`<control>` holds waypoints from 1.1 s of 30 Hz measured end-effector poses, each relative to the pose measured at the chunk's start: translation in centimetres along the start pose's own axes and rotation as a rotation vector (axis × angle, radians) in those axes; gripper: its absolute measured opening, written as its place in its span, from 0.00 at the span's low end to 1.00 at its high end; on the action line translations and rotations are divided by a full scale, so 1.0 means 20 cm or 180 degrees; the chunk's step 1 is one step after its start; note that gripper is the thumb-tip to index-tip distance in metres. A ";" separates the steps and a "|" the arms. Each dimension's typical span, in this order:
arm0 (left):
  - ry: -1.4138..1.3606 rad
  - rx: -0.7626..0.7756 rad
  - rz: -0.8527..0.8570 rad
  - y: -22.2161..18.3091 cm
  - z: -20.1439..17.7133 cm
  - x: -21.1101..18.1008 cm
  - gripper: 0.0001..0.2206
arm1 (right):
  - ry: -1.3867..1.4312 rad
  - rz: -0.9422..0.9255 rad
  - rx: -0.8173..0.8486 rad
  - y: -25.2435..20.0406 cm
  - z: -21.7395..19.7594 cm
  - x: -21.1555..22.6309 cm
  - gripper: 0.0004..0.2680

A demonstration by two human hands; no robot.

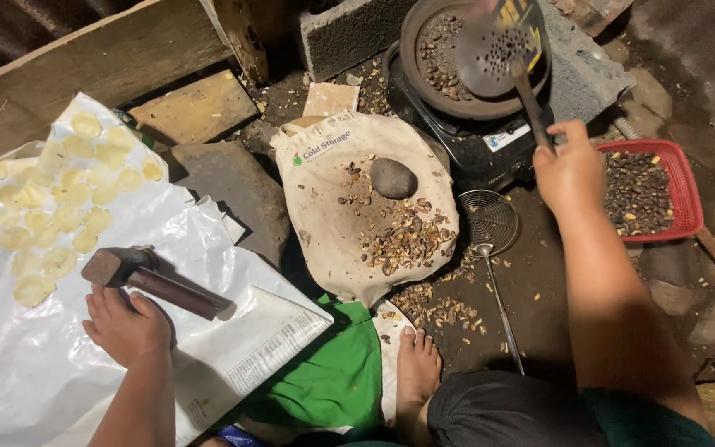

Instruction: Processing seeds by flattening them with a mallet, cracking them with a stone, and stirring them in a pan.

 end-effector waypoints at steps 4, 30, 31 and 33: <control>0.0003 -0.0029 0.0010 0.00 -0.01 -0.01 0.18 | 0.0317 0.0235 0.0097 -0.04 0.08 -0.11 0.10; -0.2576 -0.0806 0.0068 -0.05 -0.08 -0.32 0.22 | 0.2839 0.1023 0.0720 0.01 0.33 -0.16 0.08; -0.2548 -0.0825 0.0036 -0.08 -0.15 -0.54 0.22 | 0.2839 0.1006 0.0763 0.00 0.29 -0.10 0.08; -0.2630 0.0965 0.1039 -0.22 -0.21 -1.11 0.26 | 0.2533 0.1131 0.0594 -0.02 0.20 -0.02 0.08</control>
Point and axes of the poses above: each hand's wrist, its own y-axis towards the middle knuckle, its own z-axis out of the palm, x = y × z, the point moved 5 cm from there along y, towards the middle knuckle, and after that the axes turned 12 degrees about -z, right-handed, at the moved point
